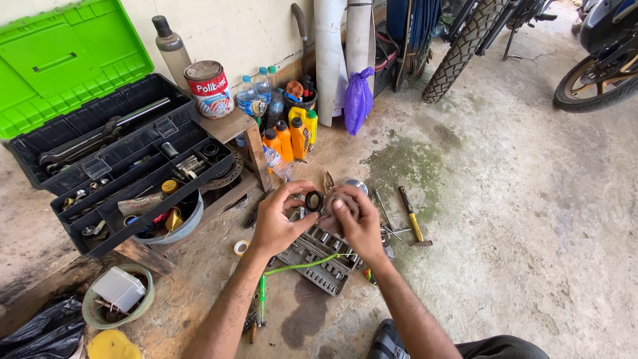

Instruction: Cleaning and repairing mechanical engine or bike parts using tools and lubricants.

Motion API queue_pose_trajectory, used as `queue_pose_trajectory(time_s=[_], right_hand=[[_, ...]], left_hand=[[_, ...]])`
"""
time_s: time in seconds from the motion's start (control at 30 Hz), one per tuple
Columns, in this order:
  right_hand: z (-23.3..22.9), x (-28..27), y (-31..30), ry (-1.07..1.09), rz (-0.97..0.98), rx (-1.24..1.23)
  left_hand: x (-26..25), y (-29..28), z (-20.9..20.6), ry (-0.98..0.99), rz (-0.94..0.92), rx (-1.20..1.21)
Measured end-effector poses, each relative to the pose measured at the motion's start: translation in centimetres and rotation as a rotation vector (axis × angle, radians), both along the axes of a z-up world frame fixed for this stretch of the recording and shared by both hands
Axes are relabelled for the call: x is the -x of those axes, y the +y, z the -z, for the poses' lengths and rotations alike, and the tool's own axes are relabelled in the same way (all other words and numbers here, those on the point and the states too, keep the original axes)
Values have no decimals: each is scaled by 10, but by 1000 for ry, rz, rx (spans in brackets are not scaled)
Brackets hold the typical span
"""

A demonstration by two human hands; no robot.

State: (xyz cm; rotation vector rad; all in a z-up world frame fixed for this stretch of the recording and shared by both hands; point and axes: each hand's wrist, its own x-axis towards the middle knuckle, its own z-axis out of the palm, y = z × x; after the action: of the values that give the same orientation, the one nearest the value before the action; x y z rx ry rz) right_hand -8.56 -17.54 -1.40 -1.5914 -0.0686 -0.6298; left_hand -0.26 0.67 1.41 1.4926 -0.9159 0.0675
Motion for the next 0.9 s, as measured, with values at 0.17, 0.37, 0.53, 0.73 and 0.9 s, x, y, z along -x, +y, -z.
queue_pose_trajectory(time_s=[0.17,0.37,0.53,0.73,0.9], right_hand=[[-12,6,20,-128,193,351],[10,-3,3,70,141,18],[8,-3,4,179,70,-227],[13,-7,-9,198,-29,-307],[9,-8,-16,240,-142,-265]], left_hand=[[5,-5,5,37,38,5],[11,-9,19,43,191,-12],[16,-14,24,136,231,-16],[12,-14,38,75,291,48],[11,-13,48,244,346,178]])
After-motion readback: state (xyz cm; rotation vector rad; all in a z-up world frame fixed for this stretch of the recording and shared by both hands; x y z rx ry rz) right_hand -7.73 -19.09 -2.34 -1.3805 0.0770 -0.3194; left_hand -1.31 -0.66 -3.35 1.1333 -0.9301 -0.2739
